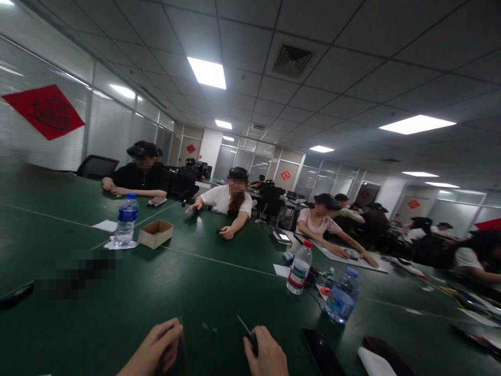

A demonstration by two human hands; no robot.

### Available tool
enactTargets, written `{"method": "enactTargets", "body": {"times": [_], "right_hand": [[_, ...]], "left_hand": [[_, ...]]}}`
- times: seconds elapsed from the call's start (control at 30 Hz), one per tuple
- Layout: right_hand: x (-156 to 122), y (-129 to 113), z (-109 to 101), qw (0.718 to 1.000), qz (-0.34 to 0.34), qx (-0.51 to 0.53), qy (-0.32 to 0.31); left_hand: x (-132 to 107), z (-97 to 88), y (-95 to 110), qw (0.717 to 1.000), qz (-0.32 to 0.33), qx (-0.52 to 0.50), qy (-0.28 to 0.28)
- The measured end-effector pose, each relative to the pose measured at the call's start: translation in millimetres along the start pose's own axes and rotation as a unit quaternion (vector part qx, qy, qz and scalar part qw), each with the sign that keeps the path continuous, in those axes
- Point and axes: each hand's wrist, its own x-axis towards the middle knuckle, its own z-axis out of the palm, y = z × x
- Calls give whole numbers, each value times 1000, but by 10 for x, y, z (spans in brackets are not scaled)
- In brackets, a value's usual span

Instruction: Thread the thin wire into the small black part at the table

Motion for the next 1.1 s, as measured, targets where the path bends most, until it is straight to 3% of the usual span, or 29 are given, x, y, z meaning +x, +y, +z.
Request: {"method": "enactTargets", "body": {"times": [0.33,0.5,0.7,0.97,1.1], "right_hand": [[20,39,34,1000,5,16,16],[6,-39,-28,999,-31,37,-22],[-9,-129,-59,998,-67,8,4],[-36,-204,-156,994,-48,90,-31],[-69,-400,-189,988,-20,144,-50]], "left_hand": [[52,1,-24,1000,3,-1,19],[-21,53,105,1000,-7,-7,24],[-17,44,105,1000,-8,-12,24],[-40,-8,87,999,11,30,-14],[-72,27,137,996,3,92,-8]]}}
